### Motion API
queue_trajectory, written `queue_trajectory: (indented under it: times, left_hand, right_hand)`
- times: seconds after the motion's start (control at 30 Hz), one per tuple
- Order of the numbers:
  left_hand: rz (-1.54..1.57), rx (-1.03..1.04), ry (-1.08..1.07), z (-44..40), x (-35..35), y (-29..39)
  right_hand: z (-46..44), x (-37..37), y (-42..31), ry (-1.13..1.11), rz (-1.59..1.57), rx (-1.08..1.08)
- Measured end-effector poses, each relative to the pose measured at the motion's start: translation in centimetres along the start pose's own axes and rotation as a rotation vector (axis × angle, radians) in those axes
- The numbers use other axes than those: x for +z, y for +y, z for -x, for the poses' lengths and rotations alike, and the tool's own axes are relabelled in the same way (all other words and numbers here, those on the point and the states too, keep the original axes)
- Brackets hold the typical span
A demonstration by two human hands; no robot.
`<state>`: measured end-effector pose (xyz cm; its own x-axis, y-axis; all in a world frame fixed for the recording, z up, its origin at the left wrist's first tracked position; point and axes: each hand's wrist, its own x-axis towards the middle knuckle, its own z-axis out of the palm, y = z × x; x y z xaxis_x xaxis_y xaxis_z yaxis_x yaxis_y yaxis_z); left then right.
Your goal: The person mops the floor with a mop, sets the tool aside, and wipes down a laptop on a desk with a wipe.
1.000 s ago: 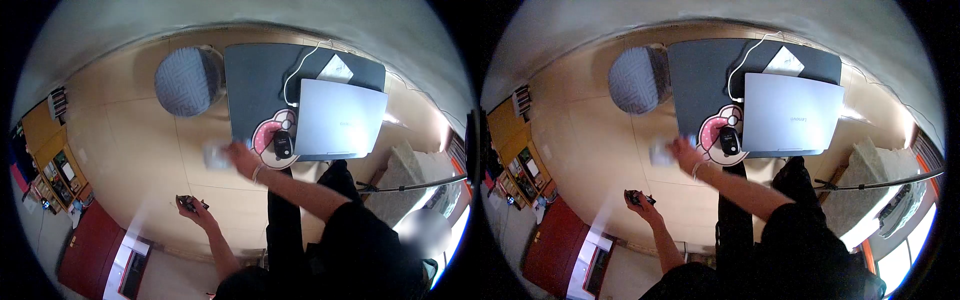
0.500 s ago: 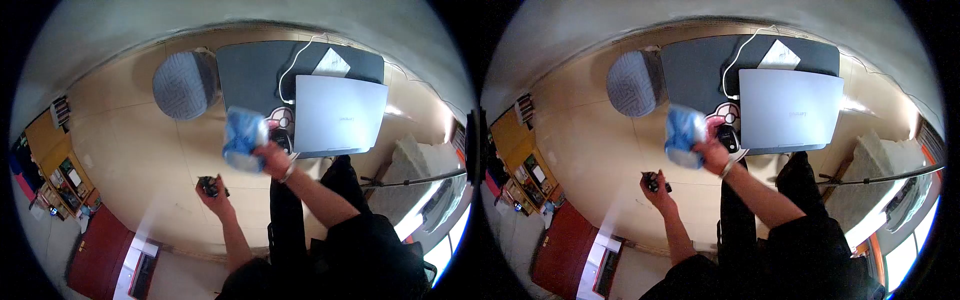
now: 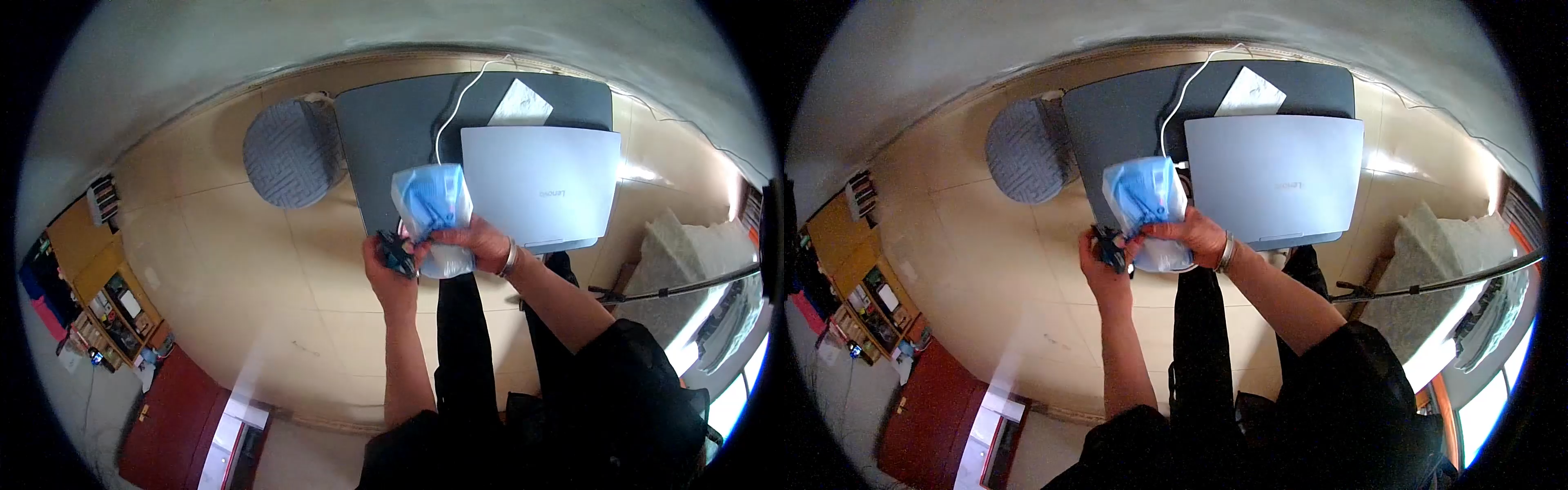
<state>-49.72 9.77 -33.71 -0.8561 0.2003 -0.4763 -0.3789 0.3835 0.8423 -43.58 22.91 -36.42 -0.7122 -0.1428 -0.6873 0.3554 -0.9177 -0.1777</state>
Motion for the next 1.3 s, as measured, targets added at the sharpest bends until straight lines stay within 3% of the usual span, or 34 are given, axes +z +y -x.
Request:
queue_trajectory:
  times: [0.2, 0.33, 0.37, 0.4, 0.43, 0.47, 0.53, 0.57, 0.6, 0.63, 0.67, 0.7, 0.73, 0.77, 0.8, 0.87, 0.93, 0.97, 1.0, 1.07, 1.17, 1.2, 1.23, 1.27, 1.3]
  left_hand:
    - [0.293, -0.154, 0.017, 3.1, 0.6, 1.0]
    - [0.298, -0.139, 0.036, 2.6, 0.6, 0.7]
    - [0.147, -0.097, 0.066, 2.6, 0.2, 0.5]
    - [-0.004, -0.056, 0.098, 2.7, -0.2, 0.2]
    - [0.075, -0.078, 0.196, 2.9, -0.9, -0.7]
    - [0.153, -0.101, 0.292, 3.1, -1.7, -2.2]
    - [0.020, -0.030, 0.355, 3.1, -2.7, -5.2]
    - [-0.048, -0.010, 0.253, 3.2, -2.8, -6.5]
    - [-0.117, 0.004, 0.152, 3.4, -3.2, -8.0]
    - [-0.270, -0.001, -0.004, 2.9, -2.9, -9.0]
    - [-0.425, 0.018, -0.164, 2.4, -2.5, -9.9]
    - [-0.562, 0.060, -0.318, 1.8, -2.2, -10.8]
    - [-0.829, 0.286, -0.431, 0.7, -1.0, -6.9]
    - [-0.825, 0.285, -0.433, -0.8, -0.4, -6.8]
    - [-0.876, 0.365, -0.456, -2.3, 0.1, -7.0]
    - [-0.922, 0.437, -0.482, -3.5, 0.1, -8.1]
    - [-1.028, 0.469, -0.506, -4.0, -0.2, -9.6]
    - [-1.029, 0.484, -0.508, -4.0, -0.3, -9.4]
    - [-1.028, 0.484, -0.510, -4.1, -0.5, -9.3]
    - [-0.989, 0.473, -0.526, -3.7, -1.2, -9.0]
    - [-0.982, 0.478, -0.464, -1.6, -4.3, -11.4]
    - [-0.956, 0.303, -0.378, -0.1, -5.9, -11.5]
    - [-0.923, 0.133, -0.293, 1.6, -7.7, -11.6]
    - [-0.841, 0.029, -0.161, 3.1, -9.7, -11.3]
    - [-0.743, -0.062, -0.021, 4.6, -11.6, -11.0]
  right_hand:
    - [1.3, -0.3, 0.2, -0.073, -0.068, 0.076]
    - [0.8, -0.1, -0.4, -0.066, -0.017, 0.052]
    - [0.4, -0.5, 0.0, -0.070, -0.014, 0.053]
    - [-0.1, -1.3, 0.7, 0.005, 0.216, 0.076]
    - [-0.3, -1.8, 1.0, 0.080, 0.446, 0.098]
    - [-0.2, -2.0, 0.9, 0.078, 0.448, 0.099]
    - [-0.3, -2.3, 0.7, 0.117, 1.275, -0.054]
    - [-0.7, -1.6, 0.2, 0.276, 1.493, 0.041]
    - [-1.1, -1.7, -0.8, 0.259, 1.628, -0.225]
    - [-2.6, -3.1, -1.0, 0.299, 1.610, -0.668]
    - [-3.9, -3.1, -2.6, 0.319, 1.675, -0.819]
    - [-5.3, -2.5, -4.4, 0.425, 1.768, -0.908]
    - [-7.0, -2.2, -6.0, 0.517, 1.837, -0.832]
    - [-8.5, -2.0, -7.7, 0.541, 1.923, -1.020]
    - [-9.7, -1.4, -9.0, 0.613, 1.952, -0.859]
    - [-12.0, -1.7, -10.1, 0.680, 2.057, -0.999]
    - [-14.5, -3.1, -8.6, 0.659, 2.274, -1.024]
    - [-15.1, -2.8, -7.0, 0.644, 2.306, -0.833]
    - [-15.0, -2.6, -5.0, 0.645, 2.372, -0.803]
    - [-14.6, -2.4, -1.8, 0.638, 2.275, -0.839]
    - [-13.5, -1.4, 1.4, 0.456, 2.250, -0.796]
    - [-13.9, -1.9, 3.4, 0.432, 2.286, -0.809]
    - [-14.7, -2.1, 6.9, 0.467, 1.964, -0.863]
    - [-14.1, -1.6, 10.9, 0.445, 2.477, -0.678]
    - [-12.6, -0.7, 13.6, 0.116, 2.555, -0.793]
